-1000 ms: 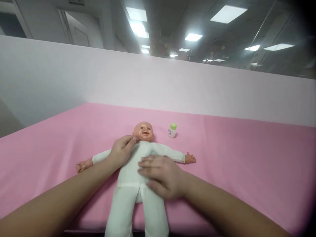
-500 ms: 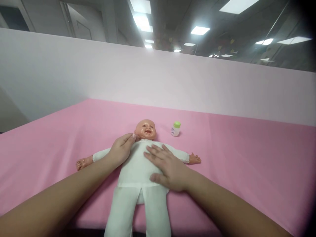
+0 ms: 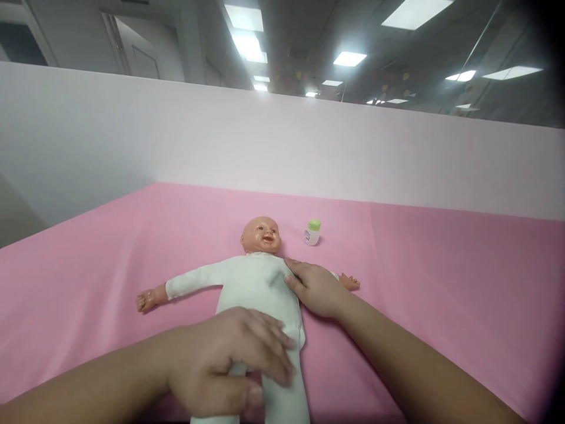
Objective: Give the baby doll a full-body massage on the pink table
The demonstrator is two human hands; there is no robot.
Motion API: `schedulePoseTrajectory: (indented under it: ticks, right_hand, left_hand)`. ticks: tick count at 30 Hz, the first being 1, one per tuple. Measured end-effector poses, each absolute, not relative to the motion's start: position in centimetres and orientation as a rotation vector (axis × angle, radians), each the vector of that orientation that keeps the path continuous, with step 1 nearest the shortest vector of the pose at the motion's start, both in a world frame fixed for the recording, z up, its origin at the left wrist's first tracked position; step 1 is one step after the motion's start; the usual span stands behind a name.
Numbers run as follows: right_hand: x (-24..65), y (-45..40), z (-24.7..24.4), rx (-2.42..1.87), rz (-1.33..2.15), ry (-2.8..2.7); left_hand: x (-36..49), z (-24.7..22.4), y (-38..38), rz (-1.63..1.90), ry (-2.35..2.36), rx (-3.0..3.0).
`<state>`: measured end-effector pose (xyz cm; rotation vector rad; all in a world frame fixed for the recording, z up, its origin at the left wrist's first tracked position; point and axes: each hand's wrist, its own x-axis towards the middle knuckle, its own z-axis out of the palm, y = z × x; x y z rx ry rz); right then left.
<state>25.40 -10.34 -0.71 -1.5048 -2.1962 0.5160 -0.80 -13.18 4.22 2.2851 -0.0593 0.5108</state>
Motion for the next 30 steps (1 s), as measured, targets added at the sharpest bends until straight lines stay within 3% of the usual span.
schedulePoseTrajectory:
  ticks: [11, 23, 26, 30]
  right_hand:
    - [25.6, -10.6, -0.5, -1.464, 0.511, -2.194]
    - [25.5, -10.7, -0.8, -1.405, 0.403, -2.156]
    - [24.8, -11.7, -0.8, -1.148, 0.235, -2.180]
    - [22.5, -14.8, -0.2, -0.461, 0.255, -2.342]
  left_hand:
    - [-1.7, 1.5, -8.1, 0.262, 0.645, 2.684]
    - [-2.2, 0.8, -6.4, 0.668, 1.229, 2.446]
    - [-2.4, 1.0, -6.1, 0.691, 1.261, 2.395]
    - [-2.4, 0.9, -5.9, 0.707, 1.307, 2.342]
